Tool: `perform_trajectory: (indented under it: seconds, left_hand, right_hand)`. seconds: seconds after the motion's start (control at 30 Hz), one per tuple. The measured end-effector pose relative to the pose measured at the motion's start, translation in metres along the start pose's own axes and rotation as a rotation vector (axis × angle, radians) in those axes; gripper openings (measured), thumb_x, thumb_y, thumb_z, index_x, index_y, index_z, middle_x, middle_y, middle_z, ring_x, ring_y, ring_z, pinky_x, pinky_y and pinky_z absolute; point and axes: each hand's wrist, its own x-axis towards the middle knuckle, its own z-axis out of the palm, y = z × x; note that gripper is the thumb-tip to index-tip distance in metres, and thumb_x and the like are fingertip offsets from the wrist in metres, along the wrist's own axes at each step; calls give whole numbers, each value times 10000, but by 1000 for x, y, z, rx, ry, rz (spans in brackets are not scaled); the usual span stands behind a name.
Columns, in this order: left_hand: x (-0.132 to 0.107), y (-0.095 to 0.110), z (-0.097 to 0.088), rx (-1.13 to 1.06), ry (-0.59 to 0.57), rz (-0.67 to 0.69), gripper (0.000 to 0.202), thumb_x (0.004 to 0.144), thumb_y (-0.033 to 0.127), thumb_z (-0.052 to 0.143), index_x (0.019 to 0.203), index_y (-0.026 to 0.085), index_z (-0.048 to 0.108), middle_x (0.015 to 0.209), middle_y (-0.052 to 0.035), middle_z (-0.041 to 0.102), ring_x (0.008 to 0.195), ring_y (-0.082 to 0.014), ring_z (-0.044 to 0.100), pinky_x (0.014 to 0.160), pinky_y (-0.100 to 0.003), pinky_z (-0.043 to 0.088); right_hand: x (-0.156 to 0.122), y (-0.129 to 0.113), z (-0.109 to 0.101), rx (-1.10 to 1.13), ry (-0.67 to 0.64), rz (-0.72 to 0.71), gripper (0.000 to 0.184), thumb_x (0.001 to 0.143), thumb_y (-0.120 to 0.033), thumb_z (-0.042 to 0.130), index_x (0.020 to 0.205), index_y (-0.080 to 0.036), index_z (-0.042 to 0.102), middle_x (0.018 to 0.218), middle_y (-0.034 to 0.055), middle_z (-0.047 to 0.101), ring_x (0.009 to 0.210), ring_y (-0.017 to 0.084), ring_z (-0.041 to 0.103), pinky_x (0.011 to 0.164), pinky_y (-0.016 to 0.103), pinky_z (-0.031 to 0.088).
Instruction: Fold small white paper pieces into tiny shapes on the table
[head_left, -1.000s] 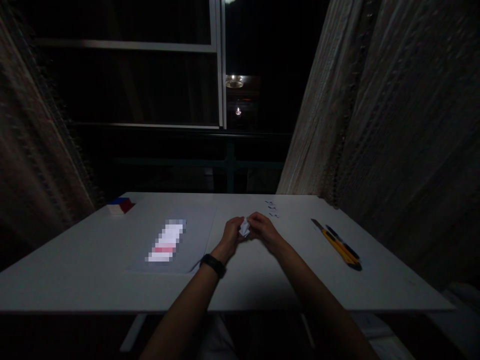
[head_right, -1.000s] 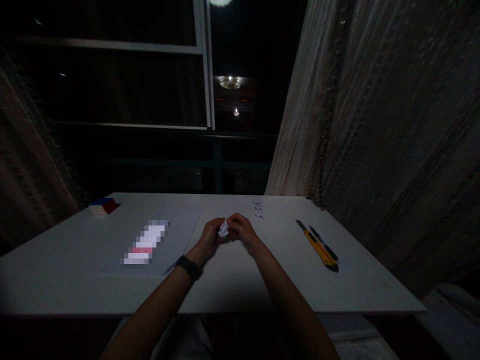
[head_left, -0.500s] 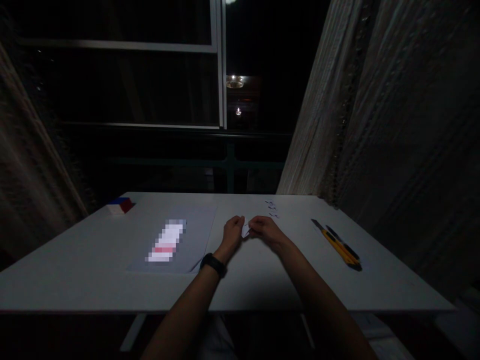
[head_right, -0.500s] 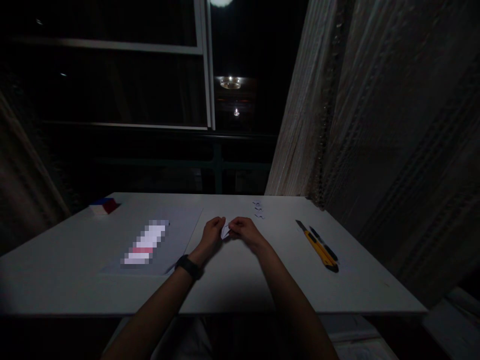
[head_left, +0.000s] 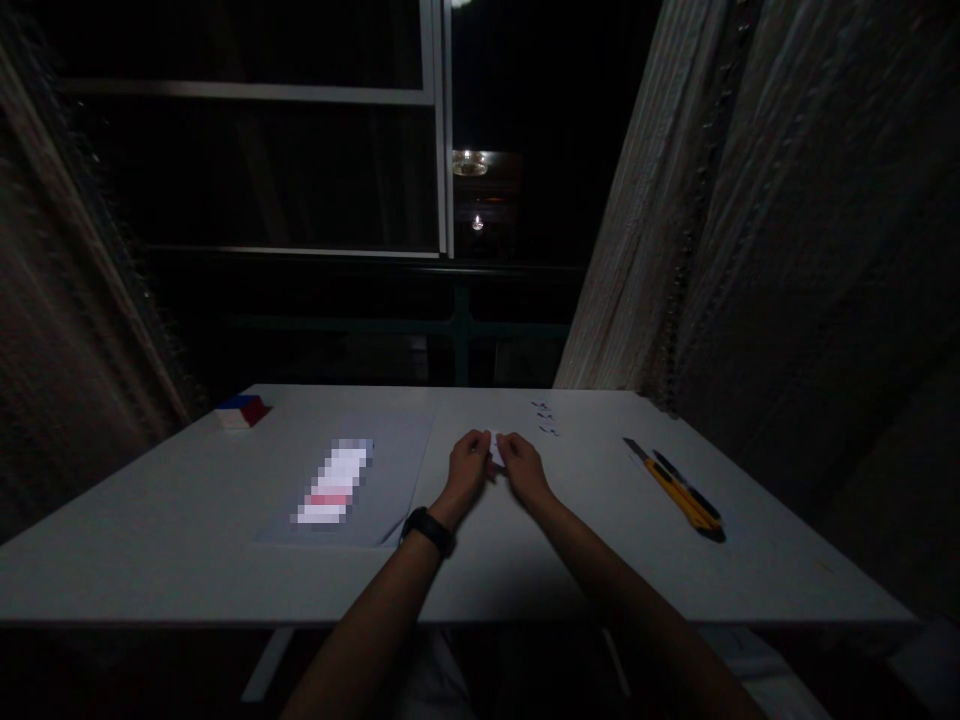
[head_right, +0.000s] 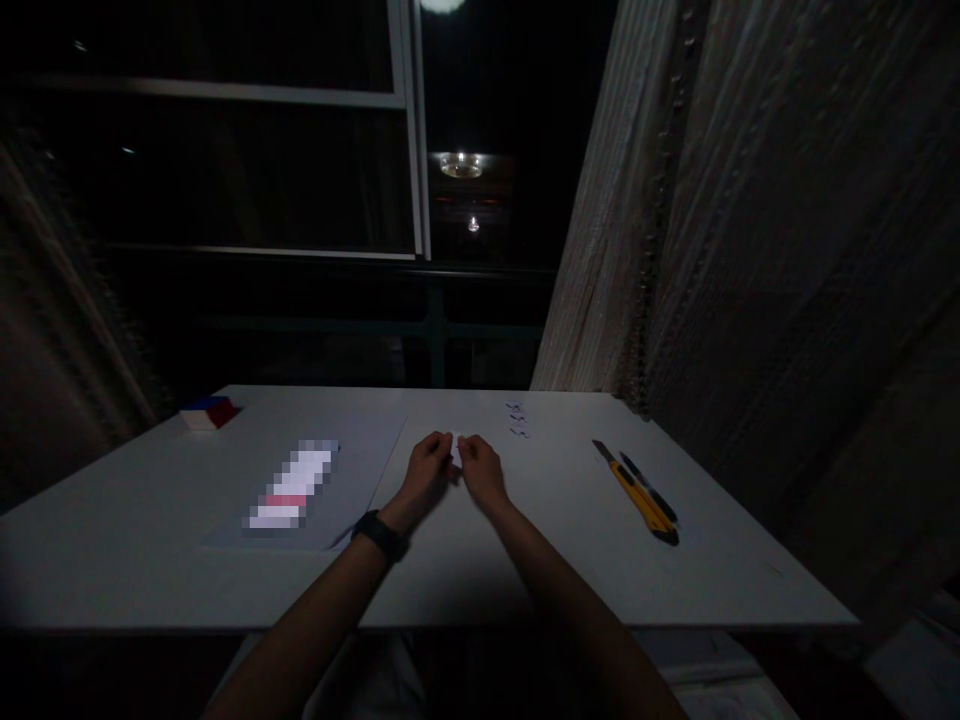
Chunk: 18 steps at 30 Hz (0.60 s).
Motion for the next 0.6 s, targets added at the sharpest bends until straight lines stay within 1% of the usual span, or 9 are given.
perform_trajectory:
  seconds: [0.17, 0.37, 0.47, 0.6]
  left_hand:
    - [0, 0, 2, 12, 9, -12, 357, 726, 511, 562, 637, 174, 487, 463, 58, 438, 346, -61, 398, 360, -182, 309]
    - [-7, 7, 5, 144, 8, 5, 329, 727, 488, 566, 641, 174, 519, 478, 41, 475, 387, -82, 450, 385, -185, 333]
    - [-8, 7, 5, 131, 3, -4, 324, 724, 487, 568, 642, 176, 522, 472, 41, 477, 390, -87, 457, 386, -186, 328]
    - [-6, 5, 3, 60, -3, -9, 327, 702, 478, 598, 618, 170, 523, 458, 42, 468, 391, -79, 440, 392, -185, 313]
  right_hand:
    - [-4, -6, 0, -32, 52, 6, 372, 832, -499, 362, 637, -217, 506, 585, -17, 529, 602, 154, 484, 588, 257, 366]
    - [-4, -9, -1, -92, 92, 46, 360, 817, -496, 393, 589, -229, 473, 545, -19, 513, 563, 156, 478, 563, 256, 359]
    - [-4, -8, 0, -88, 108, 49, 358, 803, -484, 407, 567, -225, 478, 544, -17, 524, 563, 153, 482, 561, 256, 369]
    - [-4, -5, -1, -42, 123, 39, 365, 798, -484, 402, 567, -219, 502, 568, -9, 543, 596, 157, 490, 579, 262, 385]
